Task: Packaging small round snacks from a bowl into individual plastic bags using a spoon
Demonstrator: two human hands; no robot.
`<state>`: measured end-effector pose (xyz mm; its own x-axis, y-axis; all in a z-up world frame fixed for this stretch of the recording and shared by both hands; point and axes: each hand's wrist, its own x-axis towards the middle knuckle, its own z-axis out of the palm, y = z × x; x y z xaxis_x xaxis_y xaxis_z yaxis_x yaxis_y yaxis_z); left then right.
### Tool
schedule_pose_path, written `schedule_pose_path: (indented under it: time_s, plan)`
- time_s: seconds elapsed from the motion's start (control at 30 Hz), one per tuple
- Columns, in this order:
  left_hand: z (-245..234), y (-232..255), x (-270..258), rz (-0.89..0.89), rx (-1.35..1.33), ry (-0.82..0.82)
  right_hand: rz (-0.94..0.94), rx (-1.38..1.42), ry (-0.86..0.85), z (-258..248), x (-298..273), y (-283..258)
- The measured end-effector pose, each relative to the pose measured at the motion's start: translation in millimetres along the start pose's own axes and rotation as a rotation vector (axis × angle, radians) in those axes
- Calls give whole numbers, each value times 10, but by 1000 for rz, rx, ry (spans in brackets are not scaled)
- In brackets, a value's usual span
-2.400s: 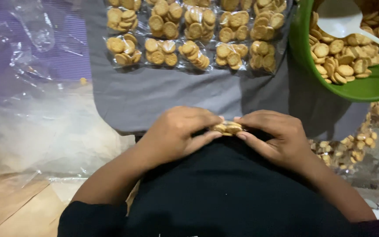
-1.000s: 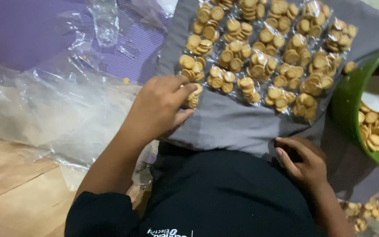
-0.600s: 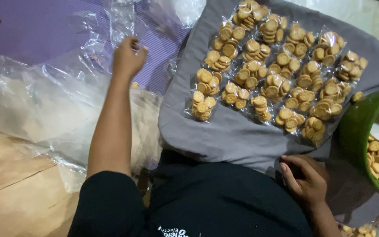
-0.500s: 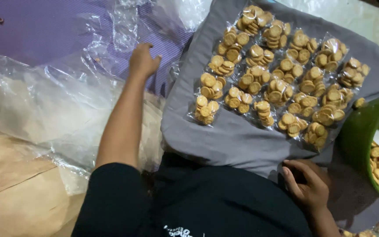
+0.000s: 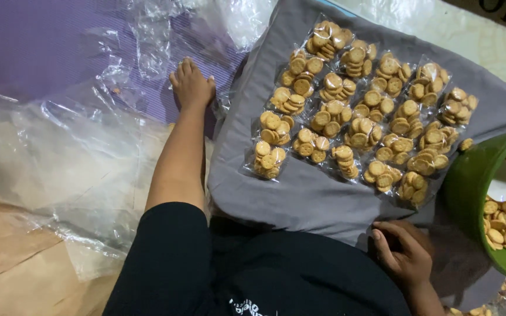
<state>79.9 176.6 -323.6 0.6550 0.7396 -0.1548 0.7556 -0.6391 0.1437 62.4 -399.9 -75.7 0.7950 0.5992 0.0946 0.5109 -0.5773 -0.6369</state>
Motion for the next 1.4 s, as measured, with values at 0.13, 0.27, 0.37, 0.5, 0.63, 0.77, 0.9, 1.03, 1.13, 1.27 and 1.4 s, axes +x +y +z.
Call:
schedule_pose_path:
  time_s: [0.13,0.27,0.37,0.5,0.63,0.77,0.9,1.03,1.13,1.27,1.4]
  plan:
    - [83,-150,41,55,-48,187,18,33,10,32,-72,116]
    - [9,-250,-69,184,-130,113,87,37,-14,49,-161,177]
    - [-113,-219,-167,194,-105,87,94,68,12,64,-180,161]
    - [-266,-116,-127,129,-72,-9,51,59,20,67,-166,230]
    - [-276,-32,-37,69,-2,-185,62,38,-4,54,-129,207]
    - [-122,8,-34,87,67,-131,49,51,17,47,-63,109]
    - [-145,-53,-169,183,-64,80,71,61,19,7,-14,-3]
    - [-368,-178,-310,233,-328,482,-4,33,6,-11,-28,65]
    - [-981,-119,-603,271,-676,624,28,77,16,19,-85,117]
    - [-1854,58,-1043,204,-1304,546,73,60,11,9,-81,120]
    - [-2410,95,-1182,314,-1218,659,56,44,-28,39,-166,308]
